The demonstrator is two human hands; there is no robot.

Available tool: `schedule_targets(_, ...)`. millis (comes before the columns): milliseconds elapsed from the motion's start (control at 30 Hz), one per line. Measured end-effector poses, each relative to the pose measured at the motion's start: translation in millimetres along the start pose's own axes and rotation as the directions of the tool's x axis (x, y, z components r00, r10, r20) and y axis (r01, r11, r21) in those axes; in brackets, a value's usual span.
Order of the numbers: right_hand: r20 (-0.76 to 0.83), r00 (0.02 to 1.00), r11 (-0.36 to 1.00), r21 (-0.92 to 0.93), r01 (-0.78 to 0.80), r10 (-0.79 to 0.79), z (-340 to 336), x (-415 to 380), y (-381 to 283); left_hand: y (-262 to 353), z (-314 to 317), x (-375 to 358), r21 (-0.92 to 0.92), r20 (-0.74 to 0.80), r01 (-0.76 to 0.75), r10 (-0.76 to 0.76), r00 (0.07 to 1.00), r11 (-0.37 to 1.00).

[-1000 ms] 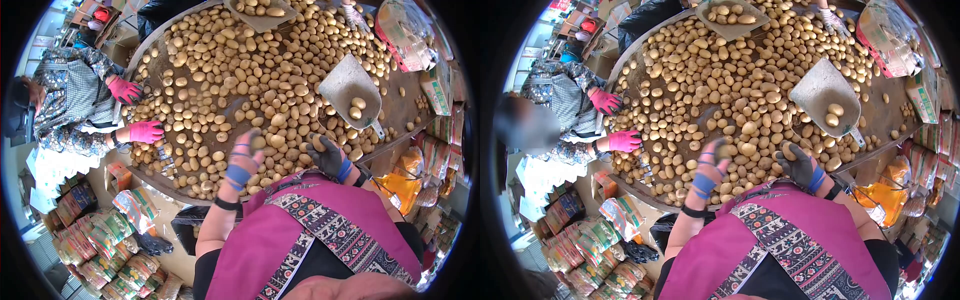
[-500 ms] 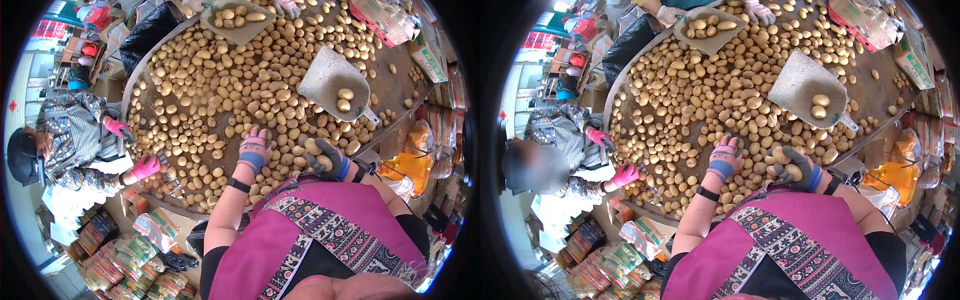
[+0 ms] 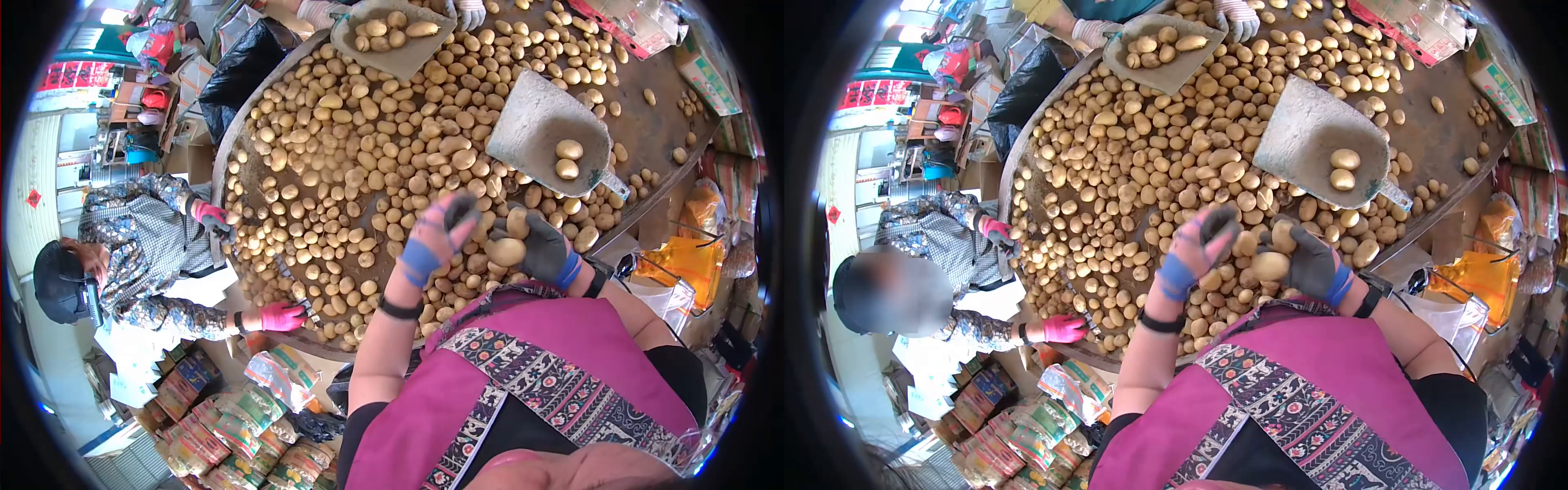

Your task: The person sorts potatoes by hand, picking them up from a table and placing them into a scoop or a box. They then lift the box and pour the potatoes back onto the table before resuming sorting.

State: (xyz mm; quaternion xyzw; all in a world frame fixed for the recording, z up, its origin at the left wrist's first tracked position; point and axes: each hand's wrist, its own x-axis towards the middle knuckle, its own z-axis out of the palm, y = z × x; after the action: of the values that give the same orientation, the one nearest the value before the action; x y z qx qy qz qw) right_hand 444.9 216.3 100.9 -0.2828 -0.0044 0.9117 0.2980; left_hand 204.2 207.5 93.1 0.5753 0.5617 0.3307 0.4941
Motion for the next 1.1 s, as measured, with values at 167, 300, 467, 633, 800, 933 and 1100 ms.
schedule_targets(167,-0.142,0.99,0.989,-0.143,-0.02,-0.001,-17,-19,2,-32,24,89,0.742,-0.031,-0.119,0.21,0.977,0.66)
schedule_targets(300,-0.025,0.99,0.984,0.121,-0.135,0.138,-31,-27,-10,-32,31,88,0.899,0.084,-0.111,0.083,0.993,0.423)
schedule_targets(467,-0.043,0.971,0.97,0.067,-0.232,0.235,-52,-27,-15,-49,10,47,0.839,0.033,0.124,-0.276,0.961,0.529)
schedule_targets(633,-0.184,0.976,0.993,0.017,-0.117,0.118,-19,-16,-3,-29,-6,8,0.509,-0.195,0.263,-0.187,0.963,0.82)
schedule_targets(800,0.077,0.974,0.957,0.184,-0.224,0.213,-26,-21,6,28,10,-24,-0.32,0.201,0.199,-0.139,0.97,0.926)
schedule_targets(933,-0.085,0.98,0.98,0.101,-0.174,0.183,-26,-33,12,-13,4,-46,0.523,-0.049,0.284,-0.305,0.951,0.803)
schedule_targets(1100,-0.133,0.964,0.968,0.137,-0.211,0.229,-22,-34,11,-50,36,-88,0.939,0.099,0.079,-0.482,0.87,0.334)
